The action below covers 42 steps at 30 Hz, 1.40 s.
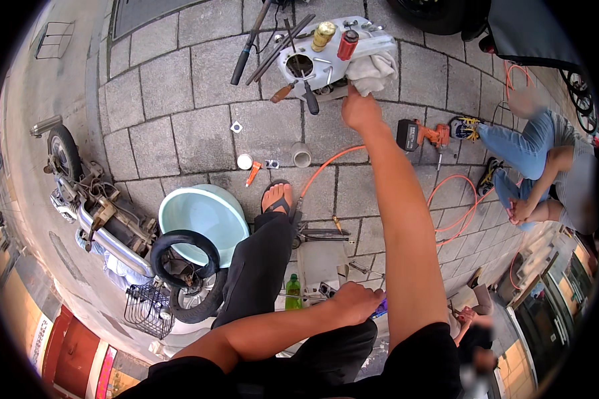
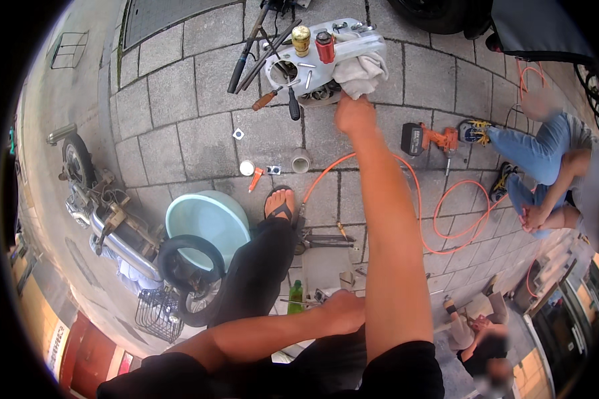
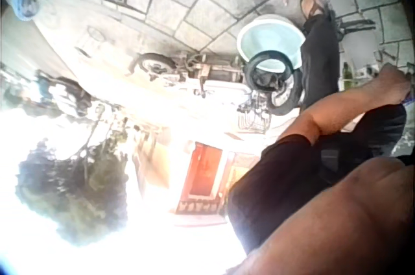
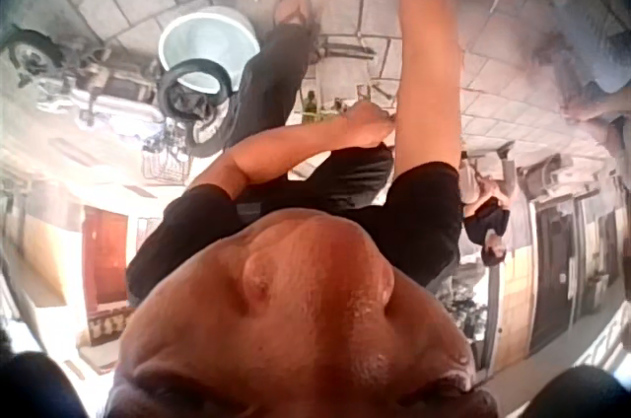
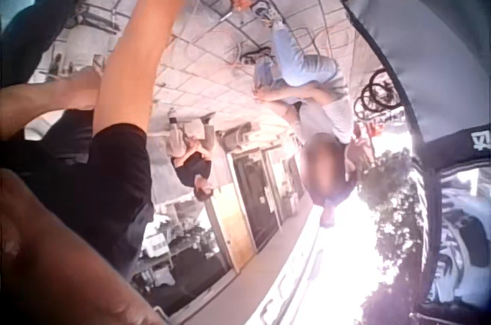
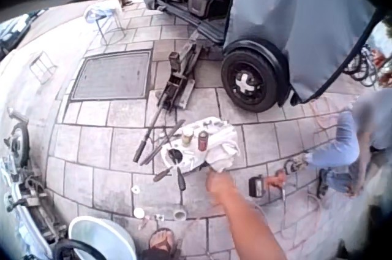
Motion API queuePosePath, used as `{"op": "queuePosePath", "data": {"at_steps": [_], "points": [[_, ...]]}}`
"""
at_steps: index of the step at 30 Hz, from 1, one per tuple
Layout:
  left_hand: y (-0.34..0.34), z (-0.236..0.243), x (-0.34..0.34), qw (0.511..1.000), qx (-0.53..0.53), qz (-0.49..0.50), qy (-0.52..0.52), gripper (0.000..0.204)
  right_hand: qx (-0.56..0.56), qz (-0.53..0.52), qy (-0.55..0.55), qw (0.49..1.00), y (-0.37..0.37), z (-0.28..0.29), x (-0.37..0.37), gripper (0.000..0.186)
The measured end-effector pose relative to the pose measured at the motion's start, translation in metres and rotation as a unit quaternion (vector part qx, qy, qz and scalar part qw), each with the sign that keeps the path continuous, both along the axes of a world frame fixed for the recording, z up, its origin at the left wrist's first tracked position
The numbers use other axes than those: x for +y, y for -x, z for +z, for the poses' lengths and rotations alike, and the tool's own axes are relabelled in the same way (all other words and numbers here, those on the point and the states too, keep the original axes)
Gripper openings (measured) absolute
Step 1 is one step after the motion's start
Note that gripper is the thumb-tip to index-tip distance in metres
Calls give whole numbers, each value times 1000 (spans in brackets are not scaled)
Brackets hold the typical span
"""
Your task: The person cuts a patch, applies glue to a scooter tire, and places the patch over the puncture. They then press the patch firmly to secure it.
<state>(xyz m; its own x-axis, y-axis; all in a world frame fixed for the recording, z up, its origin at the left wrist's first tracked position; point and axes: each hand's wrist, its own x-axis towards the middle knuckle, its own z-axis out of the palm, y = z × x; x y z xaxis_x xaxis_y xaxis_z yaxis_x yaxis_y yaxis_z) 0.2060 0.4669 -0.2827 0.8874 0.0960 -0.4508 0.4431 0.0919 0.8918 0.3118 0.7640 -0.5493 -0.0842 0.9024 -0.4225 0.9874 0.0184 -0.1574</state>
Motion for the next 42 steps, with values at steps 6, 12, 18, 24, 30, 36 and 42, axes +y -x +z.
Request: {"op": "queuePosePath", "data": {"at_steps": [6, 12, 18, 24, 30, 36, 42], "points": [[-21, -6, -12, 926, -112, 309, 184, 32, -29, 48, -130, 990, 14, -58, 61, 49], [-12, -8, 17, 923, -139, 349, 79, 30, -57, 94, -56, 992, 20, -59, 80, 49], [-36, -27, -2, 957, -81, 280, -5, 17, -57, 152, 31, 986, 31, -44, 64, 49], [-37, -24, 18, 994, -28, 109, -14, 16, 8, 120, 81, 989, 74, 43, 44, 44], [-31, -5, -18, 993, -14, 75, -91, 18, 325, -344, 273, 838, 7, 87, -43, 26], [-13, -25, -61, 989, 60, -94, -93, 31, 470, -411, 223, 749, -41, 166, -211, 29], [41, 24, -124, 915, 67, 302, 258, 25, 641, -446, 201, 591, -74, 371, -383, 28]]}}
